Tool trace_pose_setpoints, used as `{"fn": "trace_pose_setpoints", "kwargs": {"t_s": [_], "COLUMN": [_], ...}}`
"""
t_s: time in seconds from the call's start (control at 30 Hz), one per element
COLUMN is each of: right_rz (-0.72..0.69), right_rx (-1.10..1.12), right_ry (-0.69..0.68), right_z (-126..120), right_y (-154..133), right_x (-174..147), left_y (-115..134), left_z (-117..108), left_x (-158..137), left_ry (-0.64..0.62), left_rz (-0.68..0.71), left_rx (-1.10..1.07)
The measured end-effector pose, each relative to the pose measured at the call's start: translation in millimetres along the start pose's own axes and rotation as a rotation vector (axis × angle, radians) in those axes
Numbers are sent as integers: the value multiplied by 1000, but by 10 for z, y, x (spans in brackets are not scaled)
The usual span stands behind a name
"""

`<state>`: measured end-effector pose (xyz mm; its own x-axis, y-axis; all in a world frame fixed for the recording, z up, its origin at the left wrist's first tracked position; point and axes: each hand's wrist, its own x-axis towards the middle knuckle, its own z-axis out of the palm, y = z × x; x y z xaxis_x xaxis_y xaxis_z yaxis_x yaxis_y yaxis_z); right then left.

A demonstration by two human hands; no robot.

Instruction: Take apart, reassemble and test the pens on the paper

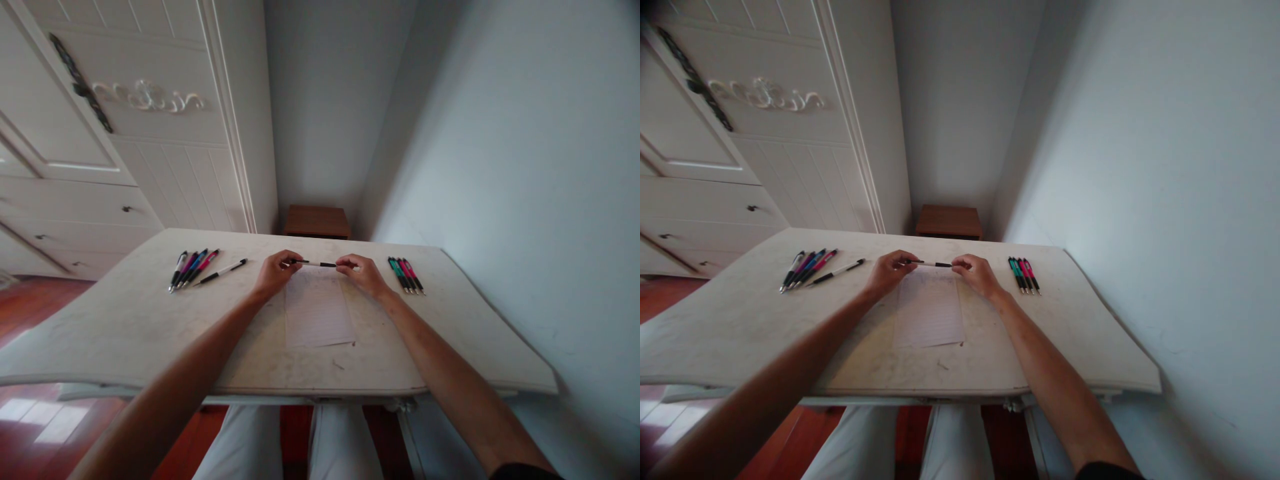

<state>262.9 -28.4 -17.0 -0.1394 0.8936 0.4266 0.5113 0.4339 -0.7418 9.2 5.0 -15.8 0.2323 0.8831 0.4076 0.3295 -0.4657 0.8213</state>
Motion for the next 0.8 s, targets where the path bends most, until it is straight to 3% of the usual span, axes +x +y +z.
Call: {"fn": "trace_pose_setpoints", "kwargs": {"t_s": [0.33,0.47,0.63,0.8], "right_rz": [37,43,37,59], "right_rx": [22,48,53,54], "right_ry": [44,88,99,111], "right_z": [82,71,56,47], "right_y": [-7,-11,-7,13], "right_x": [-8,1,1,2], "left_y": [28,100,74,8], "left_z": [21,-10,-41,-16], "left_x": [-34,-54,-28,-3], "left_ry": [-30,3,-119,-124], "left_rz": [90,47,-22,40], "left_rx": [-116,-44,112,5]}}
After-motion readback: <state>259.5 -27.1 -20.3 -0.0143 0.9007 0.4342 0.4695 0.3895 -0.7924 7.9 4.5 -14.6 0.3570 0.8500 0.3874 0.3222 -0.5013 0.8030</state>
